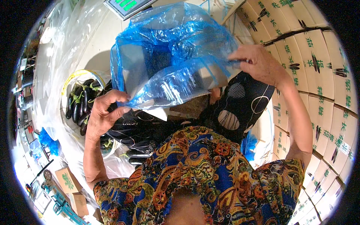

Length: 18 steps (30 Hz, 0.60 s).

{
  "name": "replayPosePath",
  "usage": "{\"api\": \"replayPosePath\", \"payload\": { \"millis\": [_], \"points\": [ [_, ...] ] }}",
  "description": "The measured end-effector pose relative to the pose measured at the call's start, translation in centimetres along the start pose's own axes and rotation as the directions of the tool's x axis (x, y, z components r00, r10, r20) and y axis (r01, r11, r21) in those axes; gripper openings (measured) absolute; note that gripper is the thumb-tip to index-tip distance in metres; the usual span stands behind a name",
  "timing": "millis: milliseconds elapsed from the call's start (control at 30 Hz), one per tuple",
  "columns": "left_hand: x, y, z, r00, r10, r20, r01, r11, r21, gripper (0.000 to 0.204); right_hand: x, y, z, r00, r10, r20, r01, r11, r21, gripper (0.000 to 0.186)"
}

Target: The person tapes a cardboard box closed using a tape dispenser, places a blue plastic bag inside another box, and transfers eggplants from a bin into the lined box.

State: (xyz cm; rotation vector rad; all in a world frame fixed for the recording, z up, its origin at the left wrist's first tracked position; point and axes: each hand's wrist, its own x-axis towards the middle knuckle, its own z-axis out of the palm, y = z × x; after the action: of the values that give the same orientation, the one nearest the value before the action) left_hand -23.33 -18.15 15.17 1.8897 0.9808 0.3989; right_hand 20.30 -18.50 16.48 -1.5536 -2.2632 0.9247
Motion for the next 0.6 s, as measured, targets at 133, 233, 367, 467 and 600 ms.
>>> {"api": "replayPosePath", "payload": {
  "millis": [133,233,367,467,600],
  "points": [
    [-2.2,-0.1,1.1,0.982,0.189,0.026,-0.177,0.85,0.496,0.023,-2.5,-1.1,-0.1,0.981,-0.018,0.195,0.039,0.994,-0.101,0.016],
    [-3.3,-1.3,3.0,0.978,0.17,0.117,-0.206,0.75,0.629,0.025,-4.4,-1.8,1.5,0.982,-0.103,0.159,0.132,0.974,-0.184,0.013],
    [-3.4,-1.5,4.4,0.961,0.25,0.118,-0.271,0.768,0.581,0.029,-5.8,-2.6,1.8,0.992,-0.036,0.121,0.061,0.977,-0.204,0.013],
    [-5.2,-0.3,2.9,0.962,0.268,0.052,-0.225,0.67,0.707,0.028,-5.5,-2.4,1.5,0.997,-0.066,0.05,0.075,0.976,-0.207,0.011],
    [-5.8,-2.4,4.9,0.976,0.152,0.159,-0.216,0.538,0.815,0.007,-6.2,-0.5,3.2,0.984,0.036,0.175,0.055,0.873,-0.485,0.01]
  ]
}}
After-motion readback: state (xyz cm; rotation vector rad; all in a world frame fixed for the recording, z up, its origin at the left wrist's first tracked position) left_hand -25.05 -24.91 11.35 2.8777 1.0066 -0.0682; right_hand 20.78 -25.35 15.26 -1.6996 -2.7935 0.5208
